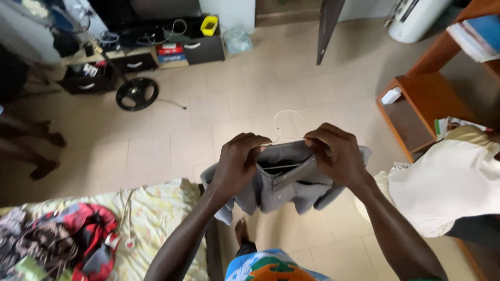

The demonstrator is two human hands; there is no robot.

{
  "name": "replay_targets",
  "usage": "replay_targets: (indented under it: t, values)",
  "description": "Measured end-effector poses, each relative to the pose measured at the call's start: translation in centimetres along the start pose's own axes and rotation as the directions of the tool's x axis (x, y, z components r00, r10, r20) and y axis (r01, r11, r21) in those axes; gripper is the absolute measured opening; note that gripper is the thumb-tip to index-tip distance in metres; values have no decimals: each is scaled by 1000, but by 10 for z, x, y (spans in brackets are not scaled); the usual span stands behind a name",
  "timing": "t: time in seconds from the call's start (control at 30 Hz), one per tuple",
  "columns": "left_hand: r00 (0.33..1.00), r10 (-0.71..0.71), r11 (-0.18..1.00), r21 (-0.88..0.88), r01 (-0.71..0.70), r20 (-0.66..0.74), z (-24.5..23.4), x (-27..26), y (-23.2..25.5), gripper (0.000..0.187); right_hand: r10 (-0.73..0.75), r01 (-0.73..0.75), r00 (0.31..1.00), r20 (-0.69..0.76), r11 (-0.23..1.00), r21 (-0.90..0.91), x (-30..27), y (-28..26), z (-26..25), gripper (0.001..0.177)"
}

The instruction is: Putting a grey long-sleeved shirt onto a white plastic hanger.

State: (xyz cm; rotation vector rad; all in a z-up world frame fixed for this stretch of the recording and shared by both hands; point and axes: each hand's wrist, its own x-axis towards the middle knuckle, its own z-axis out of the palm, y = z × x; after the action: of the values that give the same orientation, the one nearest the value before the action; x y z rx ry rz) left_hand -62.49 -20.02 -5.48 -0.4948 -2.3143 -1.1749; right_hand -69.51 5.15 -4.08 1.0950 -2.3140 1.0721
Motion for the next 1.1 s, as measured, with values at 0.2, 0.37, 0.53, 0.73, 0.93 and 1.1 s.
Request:
replay_targets:
  t: [0.2, 0.37, 0.53, 0.73, 0.93, 1.1]
  values:
    - [1000, 20, 999, -33, -20, 20, -6, 35, -49, 31, 67, -68, 998, -12, 997, -39, 33, 13, 21, 34]
    - [999, 40, 998, -52, -39, 22, -18, 60, -79, 31, 171, -172, 985, -16, 984, -55, 59, 20, 39, 33]
    - [994, 105, 993, -51, -106, -4, -31, 86, -94, 32, 279, -279, 960, -17, 957, -80, 81, 18, 52, 22]
    - [991, 133, 989, -69, -132, 15, -35, 107, -115, 33, 244, -252, 966, -90, 964, -89, 95, 25, 64, 14]
    - [976, 207, 977, -58, -203, 70, -23, 133, -131, 41, 246, -255, 965, -92, 961, -109, 103, 43, 56, 18]
    - [973, 203, 979, -45, -199, 109, 0, 147, -142, 44, 225, -235, 970, -93, 965, -116, 108, 69, 46, 20]
